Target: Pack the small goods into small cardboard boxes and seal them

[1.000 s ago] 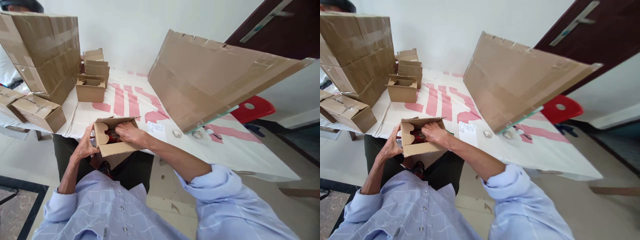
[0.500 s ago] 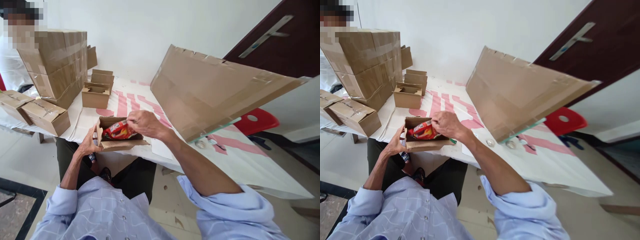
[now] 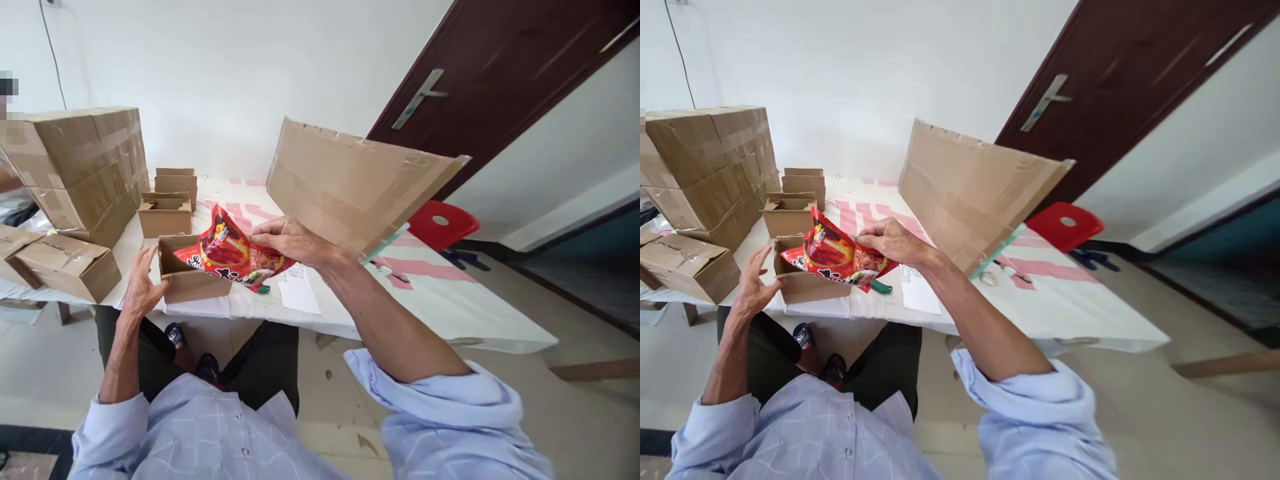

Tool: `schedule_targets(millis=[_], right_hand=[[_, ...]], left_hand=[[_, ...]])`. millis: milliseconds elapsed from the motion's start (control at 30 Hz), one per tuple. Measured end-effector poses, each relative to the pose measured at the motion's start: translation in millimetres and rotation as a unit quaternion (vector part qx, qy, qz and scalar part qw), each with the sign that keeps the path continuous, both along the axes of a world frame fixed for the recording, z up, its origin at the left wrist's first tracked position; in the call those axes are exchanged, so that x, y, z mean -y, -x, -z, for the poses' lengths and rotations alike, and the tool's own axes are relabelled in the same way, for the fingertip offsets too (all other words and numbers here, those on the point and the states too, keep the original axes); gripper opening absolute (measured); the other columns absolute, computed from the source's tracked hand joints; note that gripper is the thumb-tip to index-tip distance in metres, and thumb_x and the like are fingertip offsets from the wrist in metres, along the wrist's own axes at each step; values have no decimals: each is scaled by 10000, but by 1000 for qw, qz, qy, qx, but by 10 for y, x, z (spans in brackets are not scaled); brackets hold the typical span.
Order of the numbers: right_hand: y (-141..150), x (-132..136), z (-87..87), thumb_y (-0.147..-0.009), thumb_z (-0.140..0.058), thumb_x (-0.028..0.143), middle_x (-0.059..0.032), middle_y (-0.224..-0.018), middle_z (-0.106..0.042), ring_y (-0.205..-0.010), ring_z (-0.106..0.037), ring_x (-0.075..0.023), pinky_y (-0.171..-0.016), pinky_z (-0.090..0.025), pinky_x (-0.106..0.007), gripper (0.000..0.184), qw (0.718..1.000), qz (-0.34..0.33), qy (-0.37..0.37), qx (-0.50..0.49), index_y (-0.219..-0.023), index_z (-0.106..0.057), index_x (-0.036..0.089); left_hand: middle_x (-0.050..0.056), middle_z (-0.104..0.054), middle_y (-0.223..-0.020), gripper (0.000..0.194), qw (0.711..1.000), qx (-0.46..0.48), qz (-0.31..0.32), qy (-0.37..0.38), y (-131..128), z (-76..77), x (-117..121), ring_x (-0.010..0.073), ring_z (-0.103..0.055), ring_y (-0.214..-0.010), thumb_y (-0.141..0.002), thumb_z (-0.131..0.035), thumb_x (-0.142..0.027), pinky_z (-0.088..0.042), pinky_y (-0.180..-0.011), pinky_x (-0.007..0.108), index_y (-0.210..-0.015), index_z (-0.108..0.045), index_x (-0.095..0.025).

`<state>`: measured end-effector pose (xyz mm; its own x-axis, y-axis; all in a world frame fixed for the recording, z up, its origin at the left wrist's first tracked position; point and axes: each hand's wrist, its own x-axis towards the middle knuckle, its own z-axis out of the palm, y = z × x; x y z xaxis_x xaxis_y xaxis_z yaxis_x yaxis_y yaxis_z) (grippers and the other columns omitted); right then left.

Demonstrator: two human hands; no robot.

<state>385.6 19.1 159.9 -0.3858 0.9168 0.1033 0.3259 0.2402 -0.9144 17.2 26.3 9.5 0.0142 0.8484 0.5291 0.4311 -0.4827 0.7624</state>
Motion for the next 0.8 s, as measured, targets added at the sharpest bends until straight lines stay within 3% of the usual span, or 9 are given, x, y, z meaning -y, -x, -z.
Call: schedule_targets(millis=[67,167,267,367,467,533,600,667,800], right_hand=[[39,52,53,-776,-965,664,-34,-757,-760,-646,-632,-135,-567,-504,-260,521,998,-43,38,-10,-821,-821,165],[130,142,124,-796,-958,697,-39,-785,-770,-652,-638,-123,-557,-497,-246,567,990,-109,89,-24,-870,-828,150],[188,213,180,-787,-960,716,-40,-808,-775,-666,-649,-117,-568,-505,-239,594,984,-134,115,-37,-880,-822,146],[182,223,215,-799,-960,674,-22,-761,-746,-637,-615,-103,-556,-479,-235,547,985,-126,115,-32,-850,-819,148],[153,175,242,-785,-976,613,1,-679,-688,-595,-563,-89,-531,-430,-234,499,989,-104,107,-17,-737,-777,158],[133,137,261,-764,-989,607,5,-648,-670,-572,-543,-87,-522,-416,-241,517,990,-89,109,-13,-672,-736,166],[103,116,279,-762,-987,644,-12,-672,-701,-590,-579,-107,-541,-451,-254,541,991,-71,109,-35,-684,-738,169],[67,124,294,-781,-949,737,-51,-781,-777,-697,-680,-159,-620,-542,-284,585,989,-59,94,-101,-808,-799,172],[75,186,334,-732,-870,937,-116,-1200,-859,-1106,-790,-288,-909,-666,-404,839,965,-72,55,-248,-1202,-843,243]], left_hand=[[169,-643,-1639,790,996,72,46,10,-56,-233,143,415,-625,-1529,-859,-919,-503,-647,-1133,550,-1574,-675,-275],[169,-767,-1489,897,966,149,193,88,-182,-474,309,383,-766,-1339,-778,-1011,-571,-688,-1050,501,-1563,-692,-276],[167,-805,-1435,919,918,213,302,142,-265,-582,447,350,-821,-1225,-770,-1006,-641,-695,-1043,479,-1560,-707,-278],[184,-795,-1461,957,888,258,349,153,-303,-651,560,378,-800,-1285,-789,-909,-800,-721,-961,439,-1556,-727,-257],[173,-814,-1431,972,895,226,328,201,-394,-724,622,379,-821,-1225,-699,-1037,-638,-723,-758,351,-1548,-739,-270],[147,-867,-1292,847,910,208,278,228,-494,-752,629,327,-859,-1056,-662,-1093,-475,-707,-694,314,-1428,-811,-249],[121,-897,-1092,661,920,225,229,225,-589,-755,614,275,-858,-881,-647,-1101,-444,-700,-662,306,-1219,-879,-198],[98,-890,-949,581,923,269,188,198,-649,-756,583,240,-831,-757,-618,-1104,-490,-686,-605,296,-1054,-887,-173],[62,-879,-898,617,919,356,112,124,-698,-854,504,188,-792,-683,-563,-1109,-548,-660,-539,264,-995,-858,-185]])
